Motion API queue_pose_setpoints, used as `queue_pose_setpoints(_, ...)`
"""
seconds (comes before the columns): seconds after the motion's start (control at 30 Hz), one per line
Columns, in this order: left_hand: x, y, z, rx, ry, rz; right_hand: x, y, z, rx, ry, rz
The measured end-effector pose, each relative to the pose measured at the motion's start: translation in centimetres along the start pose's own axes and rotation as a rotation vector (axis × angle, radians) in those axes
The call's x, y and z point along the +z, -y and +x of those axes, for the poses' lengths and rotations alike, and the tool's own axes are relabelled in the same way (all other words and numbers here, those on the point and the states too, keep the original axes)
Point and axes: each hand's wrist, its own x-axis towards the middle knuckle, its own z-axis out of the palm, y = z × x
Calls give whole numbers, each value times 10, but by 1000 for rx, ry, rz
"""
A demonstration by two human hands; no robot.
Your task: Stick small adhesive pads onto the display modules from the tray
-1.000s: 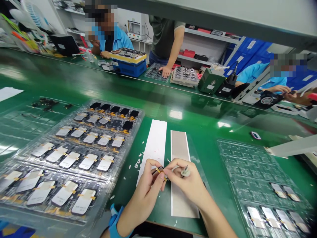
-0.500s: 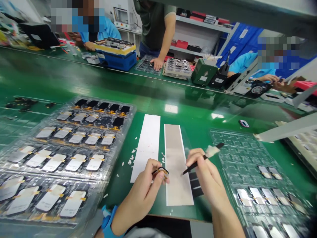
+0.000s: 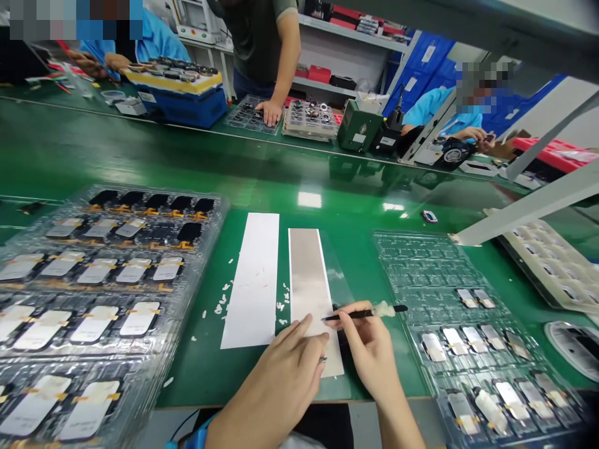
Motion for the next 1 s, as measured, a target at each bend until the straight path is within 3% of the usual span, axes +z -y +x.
queue_pose_setpoints(0.17, 0, -2, 2, -17, 33, 22, 1, -2, -2, 21, -35, 50)
queue_pose_setpoints(0.33, -3, -4, 4, -59, 31, -87, -3, 3, -1, 140, -86, 206)
queue_pose_setpoints(0.4, -5, -4, 3, -128, -33, -199, -2, 8, -2, 123, -188, 278)
queue_pose_setpoints(0.5, -8, -2, 2, -339, -189, -475, 8, 15, -8, 7, -340, 353)
queue_pose_setpoints(0.63, -7, 1, 6, -534, -309, -904, 29, 24, -17, -141, -370, 388)
queue_pose_setpoints(0.8, -3, 0, 11, -518, -350, -1177, 47, 23, -20, -175, -353, 389)
queue_pose_setpoints(1.0, -3, -2, 8, -474, -337, -1213, 52, 21, -18, -188, -346, 395)
